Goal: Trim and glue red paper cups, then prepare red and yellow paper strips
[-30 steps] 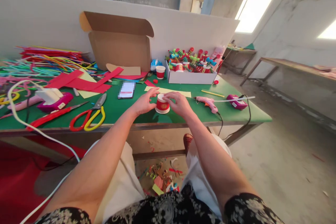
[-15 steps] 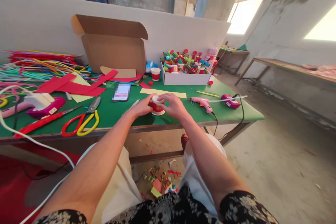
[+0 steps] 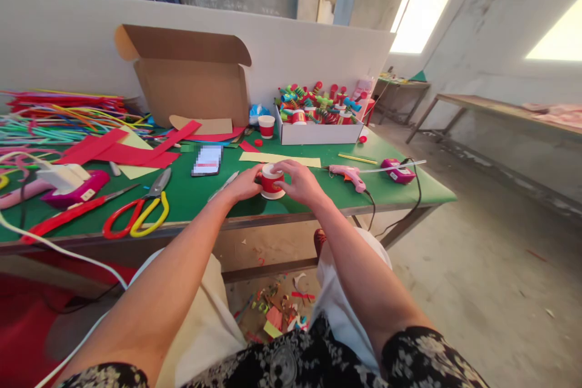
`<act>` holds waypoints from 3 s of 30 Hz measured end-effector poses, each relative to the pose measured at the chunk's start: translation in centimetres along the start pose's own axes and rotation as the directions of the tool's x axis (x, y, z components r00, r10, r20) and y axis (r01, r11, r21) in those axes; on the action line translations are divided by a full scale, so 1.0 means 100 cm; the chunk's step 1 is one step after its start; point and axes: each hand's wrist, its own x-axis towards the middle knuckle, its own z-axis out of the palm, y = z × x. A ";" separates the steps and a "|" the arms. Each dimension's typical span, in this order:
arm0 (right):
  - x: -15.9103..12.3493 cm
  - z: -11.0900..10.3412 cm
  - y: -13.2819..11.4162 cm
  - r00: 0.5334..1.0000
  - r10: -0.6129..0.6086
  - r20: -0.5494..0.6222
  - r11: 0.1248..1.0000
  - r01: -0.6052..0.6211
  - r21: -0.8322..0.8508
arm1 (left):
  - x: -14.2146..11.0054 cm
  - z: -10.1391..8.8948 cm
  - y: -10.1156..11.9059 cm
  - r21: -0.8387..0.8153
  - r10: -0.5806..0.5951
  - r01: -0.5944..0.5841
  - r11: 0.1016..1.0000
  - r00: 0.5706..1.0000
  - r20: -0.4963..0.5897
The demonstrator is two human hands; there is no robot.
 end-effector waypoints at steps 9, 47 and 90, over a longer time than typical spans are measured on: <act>-0.002 -0.001 0.003 1.000 0.012 0.008 0.999 -0.012 0.047 | -0.013 -0.007 0.009 0.051 0.162 -0.156 0.986 0.978 -0.131; -0.064 0.001 -0.022 0.809 0.555 -0.193 0.748 -0.385 0.540 | -0.035 0.025 0.039 -0.030 0.017 -0.019 0.999 0.999 -0.051; -0.075 0.007 -0.019 0.993 -0.115 0.005 0.887 0.105 -0.450 | -0.042 0.029 0.046 -0.086 -0.065 0.062 0.994 0.997 -0.033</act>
